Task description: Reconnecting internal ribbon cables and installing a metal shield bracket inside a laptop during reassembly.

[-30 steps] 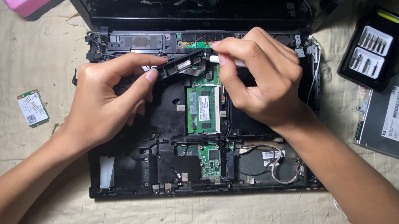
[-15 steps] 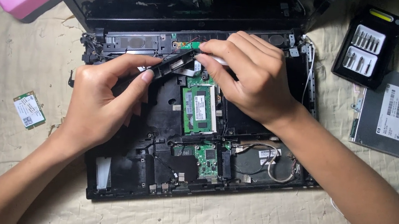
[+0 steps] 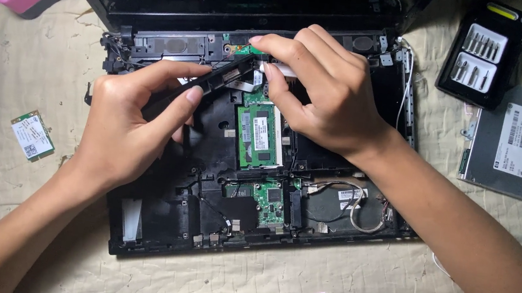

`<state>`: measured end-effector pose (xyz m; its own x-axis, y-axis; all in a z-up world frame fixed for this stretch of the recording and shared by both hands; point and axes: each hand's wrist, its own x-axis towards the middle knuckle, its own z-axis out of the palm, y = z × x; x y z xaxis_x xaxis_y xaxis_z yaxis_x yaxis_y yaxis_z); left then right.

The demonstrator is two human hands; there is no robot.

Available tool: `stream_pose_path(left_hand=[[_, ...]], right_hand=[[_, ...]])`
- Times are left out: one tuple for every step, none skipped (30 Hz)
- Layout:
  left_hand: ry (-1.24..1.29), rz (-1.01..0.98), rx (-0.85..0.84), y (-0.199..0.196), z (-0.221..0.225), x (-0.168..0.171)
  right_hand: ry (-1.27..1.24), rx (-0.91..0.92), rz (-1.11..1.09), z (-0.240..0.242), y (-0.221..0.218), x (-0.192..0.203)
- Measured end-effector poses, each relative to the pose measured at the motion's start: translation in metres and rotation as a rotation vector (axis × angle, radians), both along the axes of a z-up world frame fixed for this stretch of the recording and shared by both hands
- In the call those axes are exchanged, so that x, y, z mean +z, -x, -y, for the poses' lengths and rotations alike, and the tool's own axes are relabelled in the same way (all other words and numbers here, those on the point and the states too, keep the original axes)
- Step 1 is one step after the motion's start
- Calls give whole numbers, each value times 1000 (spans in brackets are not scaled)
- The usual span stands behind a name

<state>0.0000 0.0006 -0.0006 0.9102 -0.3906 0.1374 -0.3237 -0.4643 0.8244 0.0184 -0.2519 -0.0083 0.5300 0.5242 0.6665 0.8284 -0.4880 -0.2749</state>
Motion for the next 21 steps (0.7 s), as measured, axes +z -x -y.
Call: stream_pose_path(left_hand=[[-3,-5,-7,0,0,0],[-1,-4,-7,0,0,1],[-2,-27,-7,0,0,2],[-3,-53,-8,0,1,3],[-2,-53,-10,0,1,3],[-10,-50,-8,0,1,3],[-18,-48,-6,0,1,3],[-11,-51,-9,0,1,2],[-31,-27,-17,-1,1,2],[-53,-5,-24,0,1,2],[-46,-9,-24,0,1,0],[-51,6,-29,0,0,-1],[-55,21,-35,-1,-1,-2],[-57,19,-31,-1,-2,-3],[-65,47,-26,-1,-3,-5],[-70,71,-23,0,-3,-8],[-70,66,-22,1,-3,-9],[-70,77,-25,1,-3,-9],[-70,89,-28,0,-3,-9],[-71,89,-28,0,-2,-9],[-60,90,-32,0,-2,-9]], right_hand=[[-3,-3,4,0,0,0],[-2,-3,5,0,0,1],[-8,-2,-2,0,0,1],[-14,-2,-11,0,1,2],[-13,-3,-11,0,1,1],[-27,-4,-9,0,1,2],[-41,-4,-7,-1,1,1],[-33,-7,-10,-1,1,2],[-44,-4,-13,-1,1,3],[-56,1,-18,-3,1,4],[-49,0,-23,-2,2,3],[-55,2,-25,-2,2,3],[-61,4,-28,-3,1,3],[-63,8,-29,-2,0,2],[-53,3,-43,-1,-1,0],[-40,-3,-62,1,-1,-2],[-40,-2,-67,1,0,-4],[-36,-4,-50,2,-1,-5],[-33,-6,-34,2,-1,-6],[-34,-5,-33,1,1,-3],[-22,-7,-46,0,2,-1]])
